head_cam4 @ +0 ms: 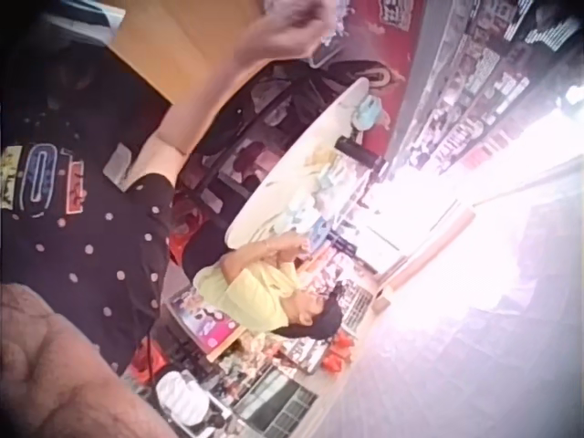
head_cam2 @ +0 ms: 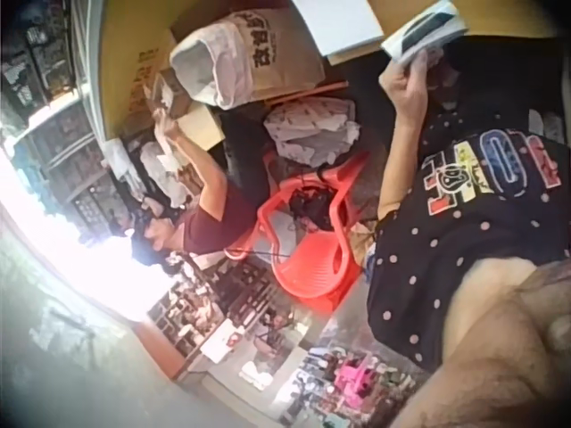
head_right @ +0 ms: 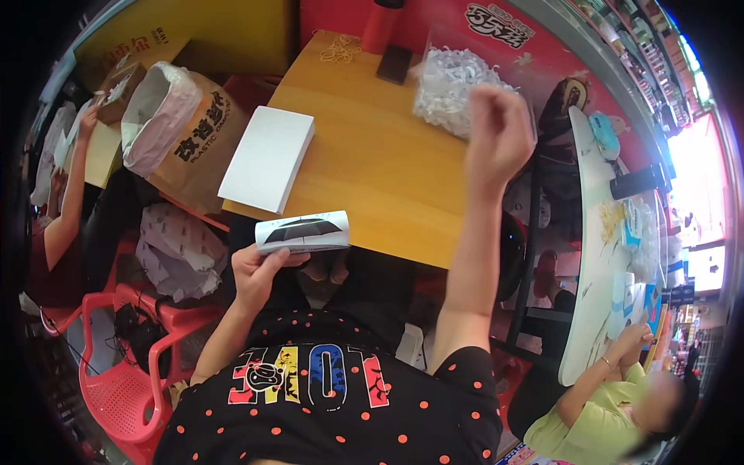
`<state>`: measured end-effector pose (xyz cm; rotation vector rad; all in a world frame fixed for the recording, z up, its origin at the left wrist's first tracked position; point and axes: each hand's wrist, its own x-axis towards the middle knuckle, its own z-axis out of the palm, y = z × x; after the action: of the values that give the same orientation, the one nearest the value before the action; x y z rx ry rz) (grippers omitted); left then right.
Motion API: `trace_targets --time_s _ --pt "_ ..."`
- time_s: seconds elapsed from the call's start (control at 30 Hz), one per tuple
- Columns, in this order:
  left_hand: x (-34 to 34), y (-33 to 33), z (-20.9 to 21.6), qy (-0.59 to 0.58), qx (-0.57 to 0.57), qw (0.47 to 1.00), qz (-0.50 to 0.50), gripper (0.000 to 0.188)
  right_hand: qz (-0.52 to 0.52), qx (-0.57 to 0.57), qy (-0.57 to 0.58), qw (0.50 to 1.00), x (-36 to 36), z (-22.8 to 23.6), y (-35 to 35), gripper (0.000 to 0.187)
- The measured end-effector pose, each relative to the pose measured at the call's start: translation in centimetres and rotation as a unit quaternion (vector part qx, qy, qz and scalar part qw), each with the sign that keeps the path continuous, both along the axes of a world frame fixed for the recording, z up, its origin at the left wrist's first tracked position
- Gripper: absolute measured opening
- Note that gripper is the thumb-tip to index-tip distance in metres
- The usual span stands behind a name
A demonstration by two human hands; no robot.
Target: Folding a piece of paper into a small rectangular product insert.
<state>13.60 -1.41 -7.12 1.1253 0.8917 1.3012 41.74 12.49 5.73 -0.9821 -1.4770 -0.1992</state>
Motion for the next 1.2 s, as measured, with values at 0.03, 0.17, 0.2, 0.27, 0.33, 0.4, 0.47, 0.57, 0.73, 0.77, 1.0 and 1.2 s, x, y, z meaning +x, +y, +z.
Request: trace_targets --time_s 0.03,0.17,0.2,0.27,0.33,0.4,0.47,0.57,0.73,0.77,1.0,1.2 --pt "-0.3 -0.2 0.1 -0.044 -0.050 0.998 -0.009 0.020 -0.049 -0.042 0.013 0.998 2.4 -0.4 3.2 0.011" --pt "-0.5 0.5 0.5 -0.140 -0.110 0.984 0.004 0.021 -0.336 -0.020 -0.268 0.903 11.4 -6.5 9.0 0.020" --pt "-0.6 0.7 0.6 -0.152 -0.117 0.981 0.019 0.021 -0.255 -0.060 -0.199 0.944 8.4 -6.2 8.0 0.018" --pt "-1.3 0.5 0.6 -0.178 -0.138 0.973 0.044 0.019 -0.015 -0.164 -0.045 0.985 0.9 -5.4 2.4 0.014" --pt "-1.5 0.9 0.7 -0.183 -0.140 0.971 0.063 0.021 0.249 -0.242 0.147 0.926 -4.5 -6.8 -3.5 0.006" --pt "-1.7 1.2 0.8 -0.193 -0.143 0.967 0.080 0.022 0.237 -0.277 0.084 0.927 -7.4 -8.3 -7.8 0.010" --pt "-1.6 1.4 0.7 -0.187 -0.143 0.968 0.090 0.023 0.248 -0.270 0.080 0.927 -9.6 -9.7 -9.6 0.018" --pt "-1.4 1.5 0.6 -0.185 -0.137 0.969 0.086 0.023 0.200 -0.282 0.108 0.932 -11.1 -11.2 -10.5 0.021" --pt "-0.9 1.3 0.4 -0.172 -0.128 0.973 0.092 0.024 0.246 -0.362 0.250 0.864 -11.2 -11.6 -10.7 0.012" --pt "-1.0 1.3 0.3 -0.166 -0.124 0.974 0.093 0.024 0.251 -0.372 0.253 0.857 -11.2 -11.6 -10.7 0.010" --pt "-1.1 1.1 -0.1 -0.126 -0.082 0.984 0.097 0.024 0.217 -0.404 0.313 0.832 -11.8 -11.4 -11.0 0.007" --pt "-0.8 1.1 -0.6 -0.124 -0.083 0.983 0.111 0.023 0.203 -0.423 0.324 0.822 -11.6 -12.3 -10.9 0.011"
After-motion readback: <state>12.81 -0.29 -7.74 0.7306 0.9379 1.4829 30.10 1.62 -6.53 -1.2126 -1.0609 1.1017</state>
